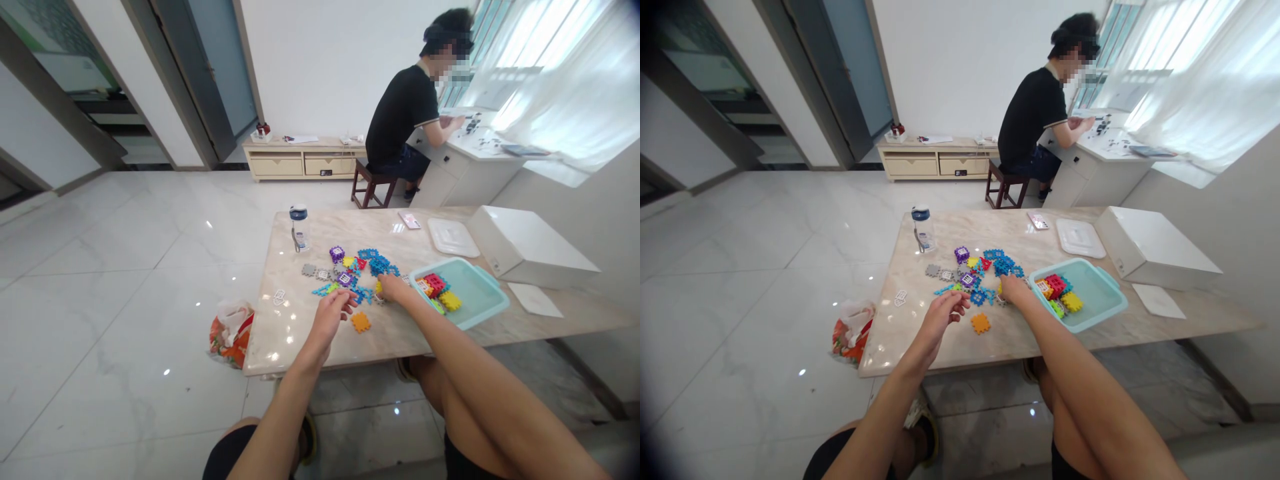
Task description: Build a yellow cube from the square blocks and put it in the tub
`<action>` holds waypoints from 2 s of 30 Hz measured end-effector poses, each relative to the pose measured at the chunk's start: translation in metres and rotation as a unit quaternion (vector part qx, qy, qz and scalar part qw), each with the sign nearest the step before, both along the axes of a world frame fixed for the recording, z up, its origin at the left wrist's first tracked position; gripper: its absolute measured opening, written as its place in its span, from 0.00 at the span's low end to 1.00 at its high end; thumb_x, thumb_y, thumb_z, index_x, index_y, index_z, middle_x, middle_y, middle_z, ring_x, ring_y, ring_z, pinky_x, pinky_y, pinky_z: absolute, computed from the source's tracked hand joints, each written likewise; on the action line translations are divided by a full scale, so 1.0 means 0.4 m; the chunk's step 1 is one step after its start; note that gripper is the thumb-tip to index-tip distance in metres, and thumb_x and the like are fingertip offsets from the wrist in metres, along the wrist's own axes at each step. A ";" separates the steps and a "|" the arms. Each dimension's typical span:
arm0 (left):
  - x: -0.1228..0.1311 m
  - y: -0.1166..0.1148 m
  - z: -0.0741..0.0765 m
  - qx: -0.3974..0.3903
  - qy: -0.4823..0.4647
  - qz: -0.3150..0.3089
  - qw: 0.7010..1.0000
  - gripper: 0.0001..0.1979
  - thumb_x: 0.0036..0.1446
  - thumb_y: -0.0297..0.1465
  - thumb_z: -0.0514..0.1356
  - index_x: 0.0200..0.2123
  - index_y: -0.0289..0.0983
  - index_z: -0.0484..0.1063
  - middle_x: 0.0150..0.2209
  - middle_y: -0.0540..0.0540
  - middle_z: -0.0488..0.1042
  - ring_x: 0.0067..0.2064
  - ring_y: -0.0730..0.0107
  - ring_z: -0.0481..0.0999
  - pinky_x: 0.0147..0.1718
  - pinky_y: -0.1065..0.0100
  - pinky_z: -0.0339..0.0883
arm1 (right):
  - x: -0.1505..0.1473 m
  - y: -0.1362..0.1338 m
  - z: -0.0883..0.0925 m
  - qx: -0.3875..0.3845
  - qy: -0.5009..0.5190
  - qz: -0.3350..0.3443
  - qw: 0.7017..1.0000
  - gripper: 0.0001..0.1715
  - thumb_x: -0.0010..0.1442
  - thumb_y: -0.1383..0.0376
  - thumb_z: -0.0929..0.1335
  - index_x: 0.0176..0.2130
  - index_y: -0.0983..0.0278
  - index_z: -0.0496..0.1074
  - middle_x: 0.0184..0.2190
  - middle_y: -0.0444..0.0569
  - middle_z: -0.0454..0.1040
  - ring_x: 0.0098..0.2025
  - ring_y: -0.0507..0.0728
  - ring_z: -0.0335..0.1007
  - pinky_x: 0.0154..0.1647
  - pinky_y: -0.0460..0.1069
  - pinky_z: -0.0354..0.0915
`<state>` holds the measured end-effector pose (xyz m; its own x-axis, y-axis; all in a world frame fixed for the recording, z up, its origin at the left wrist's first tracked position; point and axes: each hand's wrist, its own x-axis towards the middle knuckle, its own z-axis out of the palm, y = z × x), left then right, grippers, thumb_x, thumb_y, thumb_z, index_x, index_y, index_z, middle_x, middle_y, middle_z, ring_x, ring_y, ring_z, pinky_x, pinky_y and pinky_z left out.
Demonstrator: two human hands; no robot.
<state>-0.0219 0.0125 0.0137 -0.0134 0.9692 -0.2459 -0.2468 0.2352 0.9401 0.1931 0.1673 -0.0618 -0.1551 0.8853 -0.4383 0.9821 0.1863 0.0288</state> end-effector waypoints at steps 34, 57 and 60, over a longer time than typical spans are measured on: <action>0.056 0.018 -0.073 -0.030 0.015 -0.006 0.999 0.23 0.59 0.50 0.68 0.45 0.36 0.78 0.45 0.40 0.83 0.38 0.66 0.82 0.34 0.69 0.73 | -0.035 -0.179 0.204 0.113 0.536 -0.029 0.836 0.19 0.72 0.58 0.70 0.57 0.64 0.79 0.56 0.56 0.83 0.57 0.64 0.80 0.63 0.59 0.71; 0.066 0.025 -0.068 -0.020 0.009 0.004 1.000 0.34 0.48 0.46 0.80 0.51 0.35 0.74 0.33 0.45 0.85 0.36 0.58 0.89 0.36 0.67 0.78 | 0.045 -0.212 0.247 0.094 0.640 -0.147 0.748 0.24 0.65 0.43 0.73 0.41 0.61 0.74 0.38 0.48 0.79 0.41 0.59 0.75 0.48 0.56 0.76; 0.061 0.024 -0.059 -0.029 0.011 0.005 0.999 0.33 0.52 0.45 0.79 0.53 0.35 0.72 0.32 0.44 0.85 0.37 0.54 0.90 0.33 0.67 0.78 | 0.088 -0.224 0.273 0.046 0.682 -0.190 0.705 0.29 0.61 0.39 0.76 0.41 0.61 0.76 0.41 0.50 0.81 0.43 0.59 0.77 0.48 0.56 0.79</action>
